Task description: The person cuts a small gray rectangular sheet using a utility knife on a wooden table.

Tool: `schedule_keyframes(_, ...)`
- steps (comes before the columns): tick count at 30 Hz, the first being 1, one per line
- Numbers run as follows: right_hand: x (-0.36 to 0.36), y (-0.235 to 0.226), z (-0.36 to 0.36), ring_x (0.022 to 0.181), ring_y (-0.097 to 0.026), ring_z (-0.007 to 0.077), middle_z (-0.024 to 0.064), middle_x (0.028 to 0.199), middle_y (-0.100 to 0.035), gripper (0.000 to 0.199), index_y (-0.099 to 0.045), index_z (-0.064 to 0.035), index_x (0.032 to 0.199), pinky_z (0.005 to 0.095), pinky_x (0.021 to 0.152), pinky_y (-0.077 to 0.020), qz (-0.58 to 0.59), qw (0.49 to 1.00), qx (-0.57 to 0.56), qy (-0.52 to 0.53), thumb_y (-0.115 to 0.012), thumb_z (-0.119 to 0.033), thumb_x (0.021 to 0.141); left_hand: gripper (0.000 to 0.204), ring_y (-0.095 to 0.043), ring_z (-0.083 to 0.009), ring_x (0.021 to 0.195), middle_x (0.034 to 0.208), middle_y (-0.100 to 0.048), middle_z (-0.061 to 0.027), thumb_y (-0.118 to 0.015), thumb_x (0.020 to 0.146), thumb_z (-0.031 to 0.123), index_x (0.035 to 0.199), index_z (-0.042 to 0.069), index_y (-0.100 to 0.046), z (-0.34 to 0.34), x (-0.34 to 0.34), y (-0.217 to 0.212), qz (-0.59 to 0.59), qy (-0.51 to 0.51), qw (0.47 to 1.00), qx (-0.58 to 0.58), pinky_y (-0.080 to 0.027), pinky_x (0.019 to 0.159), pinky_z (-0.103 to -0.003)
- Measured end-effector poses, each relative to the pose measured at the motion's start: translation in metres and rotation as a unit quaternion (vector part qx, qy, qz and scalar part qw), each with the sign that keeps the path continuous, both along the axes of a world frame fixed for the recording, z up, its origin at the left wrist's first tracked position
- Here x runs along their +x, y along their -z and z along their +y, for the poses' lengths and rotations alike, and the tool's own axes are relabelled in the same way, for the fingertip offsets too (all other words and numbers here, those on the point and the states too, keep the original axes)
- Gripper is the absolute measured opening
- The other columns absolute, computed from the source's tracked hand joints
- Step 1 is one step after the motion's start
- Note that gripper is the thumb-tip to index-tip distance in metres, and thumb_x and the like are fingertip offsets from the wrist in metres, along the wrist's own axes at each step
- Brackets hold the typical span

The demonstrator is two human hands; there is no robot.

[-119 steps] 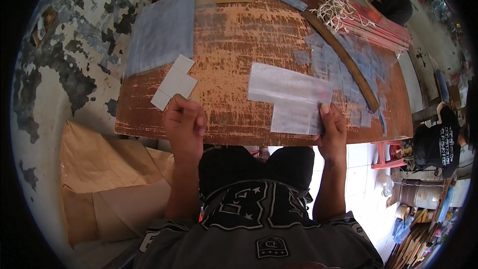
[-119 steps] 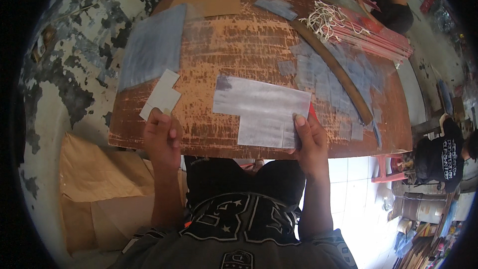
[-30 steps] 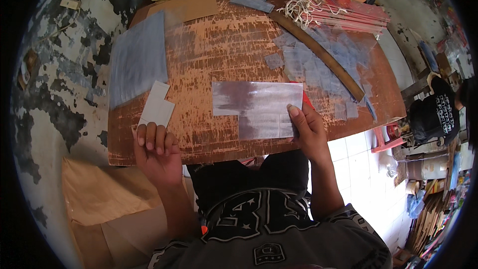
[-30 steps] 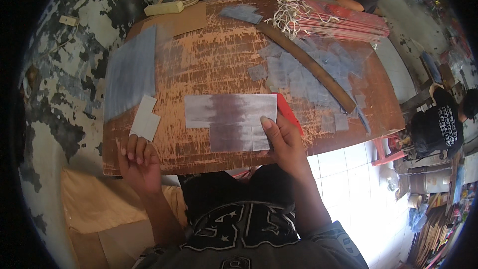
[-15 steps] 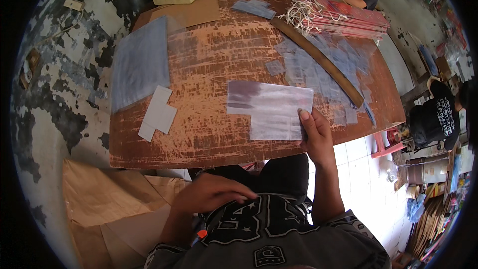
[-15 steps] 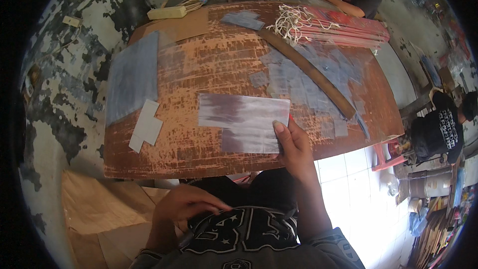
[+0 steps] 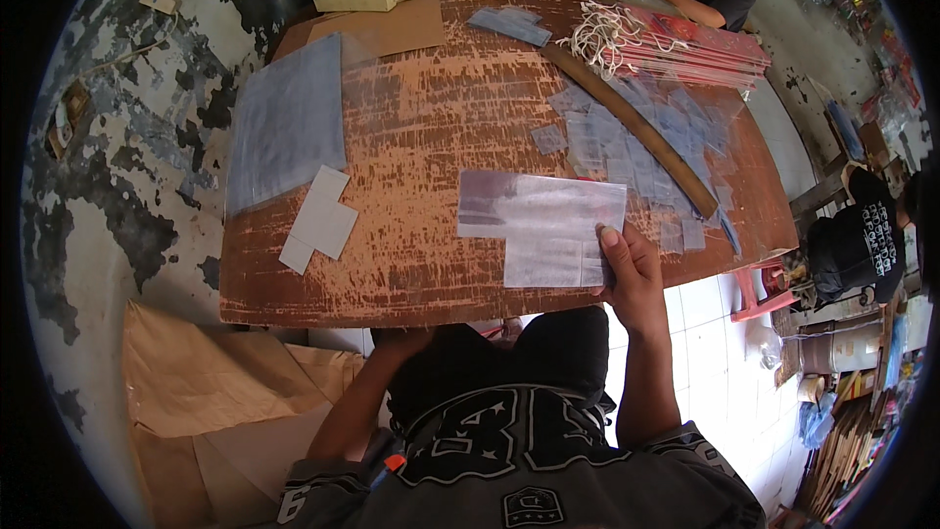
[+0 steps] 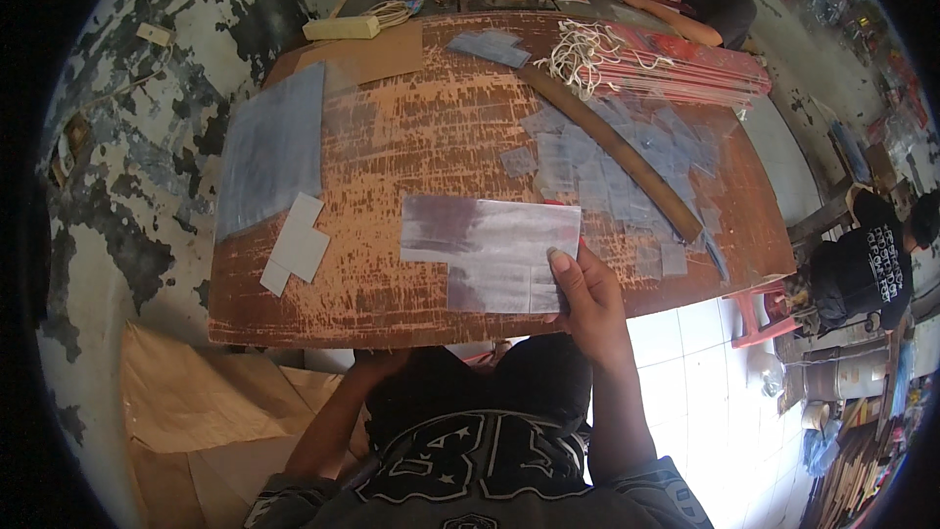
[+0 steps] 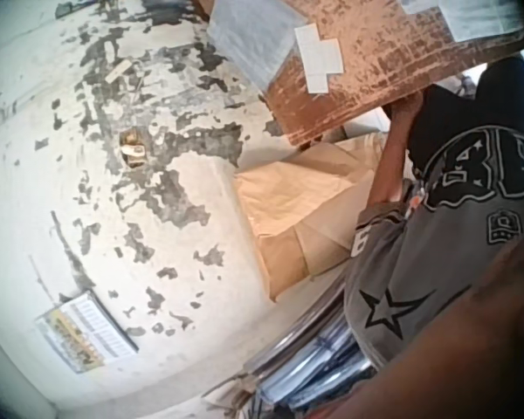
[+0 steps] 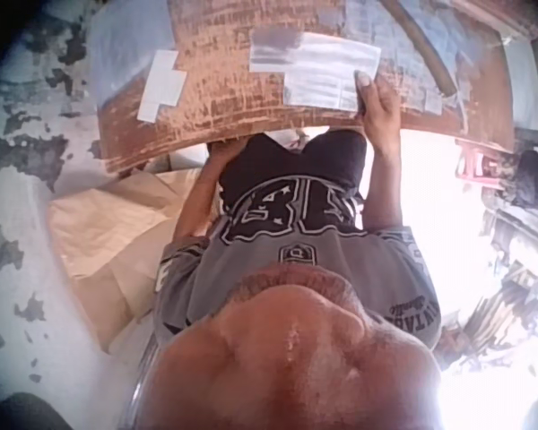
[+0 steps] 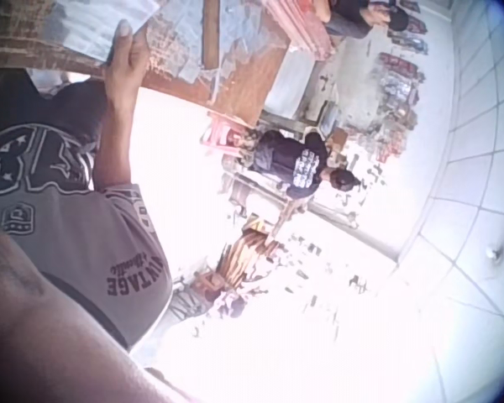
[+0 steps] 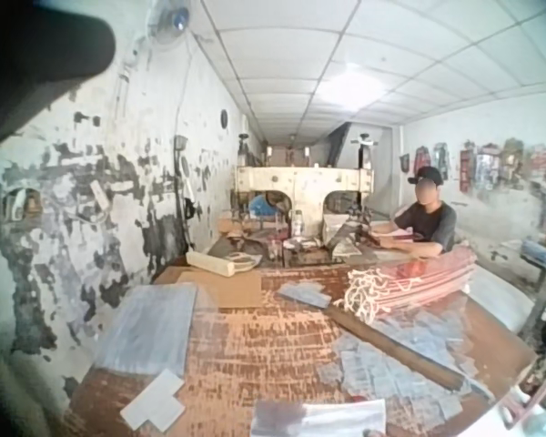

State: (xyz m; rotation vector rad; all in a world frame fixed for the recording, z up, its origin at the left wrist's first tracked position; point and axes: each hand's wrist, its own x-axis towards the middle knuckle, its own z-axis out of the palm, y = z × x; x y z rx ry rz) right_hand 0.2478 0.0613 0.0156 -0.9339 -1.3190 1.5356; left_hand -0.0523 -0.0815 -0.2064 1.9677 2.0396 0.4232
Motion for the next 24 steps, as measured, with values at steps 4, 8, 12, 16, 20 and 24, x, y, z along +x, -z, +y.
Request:
schedule_keyframes(4, 0.001, -0.003, -0.003, 0.048, -0.05, 0.0033, -0.0004, 0.068, -0.06, 0.035, -0.063, 0.0012, 0.113, 0.0184, 0.043, -0.0355, 0.002, 1.0, -0.012, -0.012, -0.052, -0.032, 0.108, 0.051, -0.046, -0.0416, 0.138, 0.147, -0.05, -0.0231, -0.059, 0.101, 0.036, 0.141, 0.006, -0.052, 0.035, -0.048, -0.009, 0.043, -0.105, 0.994, 0.008, -0.036, 0.116, -0.052)
schedule_keyframes(8, 0.002, -0.005, -0.006, 0.051, -0.052, 0.0039, 0.0002, 0.071, -0.061, 0.036, -0.062, 0.0019, 0.117, 0.0185, 0.044, -0.0374, 0.012, 0.999, -0.031, -0.037, -0.052, -0.031, 0.108, 0.052, -0.045, -0.0416, 0.138, 0.148, -0.049, -0.0232, -0.059, 0.101, 0.037, 0.141, 0.006, -0.051, 0.045, -0.069, -0.008, 0.055, -0.161, 0.985, -0.005, -0.036, 0.116, -0.052)
schedule_keyframes(12, 0.001, -0.014, -0.007, 0.054, -0.053, 0.0045, 0.0002, 0.075, -0.062, 0.038, -0.061, 0.0019, 0.121, 0.0192, 0.048, -0.0398, 0.027, 0.997, -0.037, -0.066, -0.051, -0.032, 0.109, 0.052, -0.045, -0.0415, 0.139, 0.148, -0.048, -0.0233, -0.059, 0.1, 0.037, 0.142, 0.006, -0.051, 0.058, -0.077, -0.008, 0.057, -0.178, 0.982, -0.009, -0.036, 0.116, -0.053)
schedule_keyframes(16, 0.004, -0.014, -0.009, 0.058, -0.055, 0.0051, 0.0005, 0.079, -0.063, 0.039, -0.06, 0.0005, 0.119, 0.0201, 0.052, -0.042, -0.001, 0.996, -0.019, -0.087, -0.051, -0.036, 0.108, 0.053, -0.044, -0.0415, 0.139, 0.149, -0.048, -0.0234, -0.059, 0.1, 0.037, 0.142, 0.006, -0.05, 0.059, -0.075, -0.006, 0.058, -0.184, 0.981, -0.012, -0.035, 0.116, -0.053)
schedule_keyframes(20, 0.006, -0.008, -0.012, 0.051, -0.053, 0.0047, -0.0012, 0.067, -0.059, 0.037, -0.061, -0.0005, 0.11, 0.0195, 0.045, -0.0353, -0.021, 0.995, -0.009, -0.095, -0.051, -0.036, 0.108, 0.054, -0.044, -0.0414, 0.139, 0.149, -0.047, -0.0236, -0.059, 0.1, 0.037, 0.142, 0.006, -0.05, 0.061, -0.076, -0.005, 0.054, -0.188, 0.981, -0.009, -0.035, 0.116, -0.053)
schedule_keyframes(24, 0.0, -0.011, -0.014, 0.052, -0.053, 0.005, -0.0008, 0.068, -0.06, 0.038, -0.061, -0.0008, 0.109, 0.0198, 0.045, -0.0341, 0.004, 0.996, -0.02, -0.086, -0.051, -0.037, 0.108, 0.054, -0.043, -0.0414, 0.14, 0.149, -0.047, -0.0237, -0.059, 0.1, 0.038, 0.143, 0.006, -0.049, 0.053, -0.076, -0.006, 0.054, -0.193, 0.98, -0.013, -0.034, 0.116, -0.053)
